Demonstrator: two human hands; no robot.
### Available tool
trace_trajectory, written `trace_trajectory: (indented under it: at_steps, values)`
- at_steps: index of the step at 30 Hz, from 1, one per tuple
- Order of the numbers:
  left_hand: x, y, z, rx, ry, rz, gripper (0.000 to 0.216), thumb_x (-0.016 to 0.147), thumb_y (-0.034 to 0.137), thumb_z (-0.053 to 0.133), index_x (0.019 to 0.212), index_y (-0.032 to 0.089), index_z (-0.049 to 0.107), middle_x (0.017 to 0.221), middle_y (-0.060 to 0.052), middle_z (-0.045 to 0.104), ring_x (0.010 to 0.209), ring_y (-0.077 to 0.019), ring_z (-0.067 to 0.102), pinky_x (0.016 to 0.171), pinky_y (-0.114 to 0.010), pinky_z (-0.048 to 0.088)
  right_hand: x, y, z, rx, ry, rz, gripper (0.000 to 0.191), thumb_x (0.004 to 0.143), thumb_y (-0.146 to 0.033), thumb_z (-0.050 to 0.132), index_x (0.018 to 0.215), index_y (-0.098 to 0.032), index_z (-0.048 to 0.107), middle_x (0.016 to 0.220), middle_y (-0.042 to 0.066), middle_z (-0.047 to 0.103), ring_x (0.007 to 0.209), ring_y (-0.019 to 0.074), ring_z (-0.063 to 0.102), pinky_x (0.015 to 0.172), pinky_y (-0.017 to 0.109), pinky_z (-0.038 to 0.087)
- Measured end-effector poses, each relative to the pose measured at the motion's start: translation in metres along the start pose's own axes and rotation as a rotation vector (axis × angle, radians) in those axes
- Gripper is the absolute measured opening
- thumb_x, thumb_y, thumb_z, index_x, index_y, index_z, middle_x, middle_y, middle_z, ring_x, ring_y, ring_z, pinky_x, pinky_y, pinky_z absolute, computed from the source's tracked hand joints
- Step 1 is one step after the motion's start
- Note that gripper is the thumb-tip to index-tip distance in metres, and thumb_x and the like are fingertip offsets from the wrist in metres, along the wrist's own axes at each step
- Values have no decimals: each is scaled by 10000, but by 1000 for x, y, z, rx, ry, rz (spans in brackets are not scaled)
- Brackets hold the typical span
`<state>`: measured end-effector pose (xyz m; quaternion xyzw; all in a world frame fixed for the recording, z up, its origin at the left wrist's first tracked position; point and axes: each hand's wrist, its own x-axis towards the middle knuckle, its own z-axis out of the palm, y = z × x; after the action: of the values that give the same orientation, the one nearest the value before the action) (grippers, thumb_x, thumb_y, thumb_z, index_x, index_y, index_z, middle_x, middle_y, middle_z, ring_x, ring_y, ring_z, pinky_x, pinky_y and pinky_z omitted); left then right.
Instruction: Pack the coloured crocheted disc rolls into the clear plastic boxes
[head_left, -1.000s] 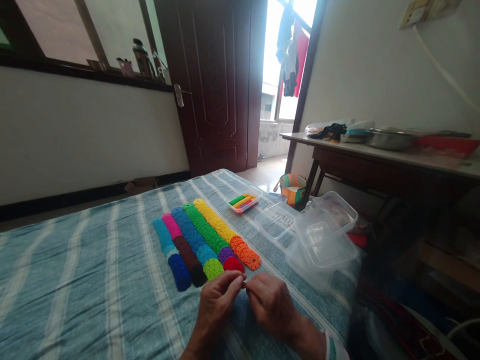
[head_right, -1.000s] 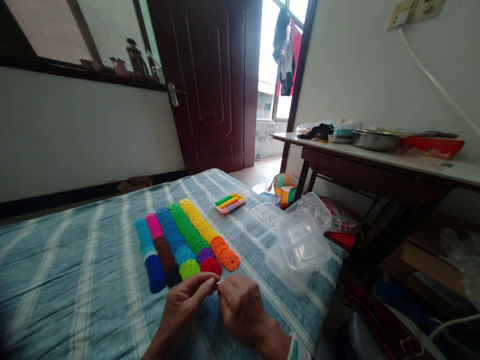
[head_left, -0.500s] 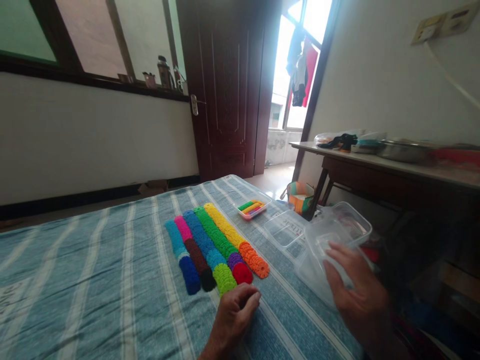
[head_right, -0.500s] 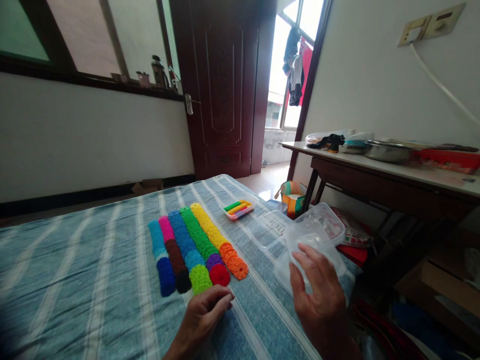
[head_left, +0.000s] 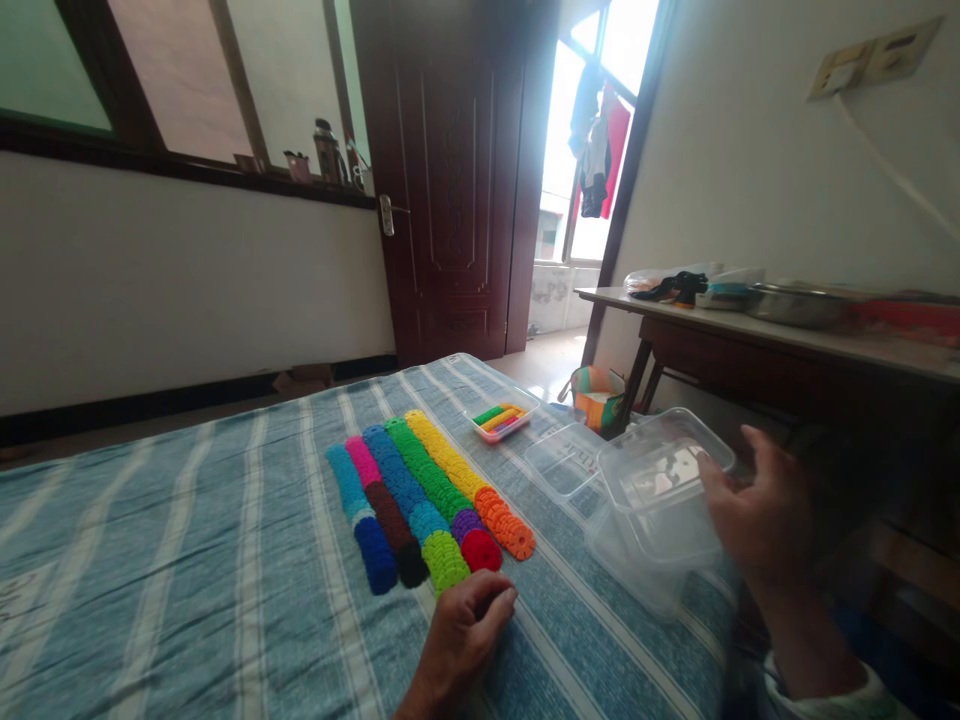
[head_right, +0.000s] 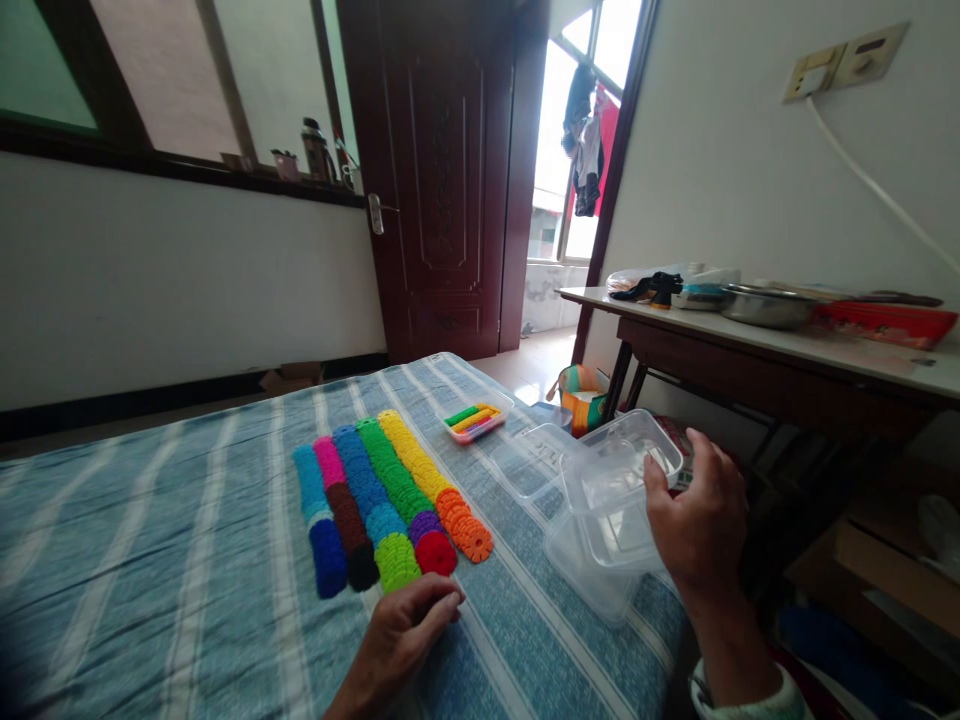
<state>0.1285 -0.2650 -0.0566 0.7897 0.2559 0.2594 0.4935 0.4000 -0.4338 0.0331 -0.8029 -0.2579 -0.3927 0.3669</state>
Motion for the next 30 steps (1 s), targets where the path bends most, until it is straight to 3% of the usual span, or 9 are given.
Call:
trace_trajectory:
  at_steps: [4, 9, 14, 21, 26, 30]
  values:
    - [0, -1, 0, -4, -6, -3, 287, 834, 392, 548, 717, 162, 674, 675, -35, 624, 664, -172, 589, 660, -255, 449, 3, 8, 10, 5, -221, 246, 661, 808, -522, 510, 1299, -83, 574, 1056, 215, 692, 897, 352, 655, 787, 465, 507]
    - [-1, 0, 0, -6, -13, -5, 285, 828, 389, 550, 704, 162, 668, 668, -28, 611, 651, -163, 571, 647, -252, 439, -3, 12, 16, 162, -270, 382, 567, 772, -421, 497, 1223, -100, 625, 924, 162, 734, 791, 297, 684, 714, 379, 507]
    - [-1, 4, 0, -25, -12, -18, 287, 820, 401, 564, 686, 166, 662, 659, -17, 594, 634, -150, 534, 632, -248, 426, -11, 11, 18, 28, -289, 244, 403, 813, -367, 436, 1009, -161, 721, 908, 144, 745, 818, 299, 689, 693, 363, 482]
    - [-1, 5, 0, -48, -14, -70, 321, 806, 448, 577, 712, 159, 680, 672, -26, 615, 645, -160, 540, 621, -259, 424, -21, 8, 19, -152, -502, 100, 361, 863, -386, 498, 1042, -171, 726, 1011, 136, 750, 878, 312, 695, 685, 359, 480]
    - [0, -2, 7, -166, 64, -132, 314, 733, 424, 661, 896, 160, 706, 800, -46, 689, 732, -192, 621, 691, -285, 480, -26, 7, 17, -165, -542, 36, 323, 874, -326, 509, 1071, -183, 721, 1024, 117, 754, 884, 296, 704, 697, 348, 488]
    - [0, 0, 14, -188, 77, -122, 433, 713, 337, 652, 1104, 152, 679, 673, 21, 607, 607, -144, 559, 611, -265, 444, -30, 7, 17, -146, -527, -23, 309, 872, -261, 493, 1057, -191, 730, 1000, 103, 762, 886, 277, 712, 723, 341, 501]
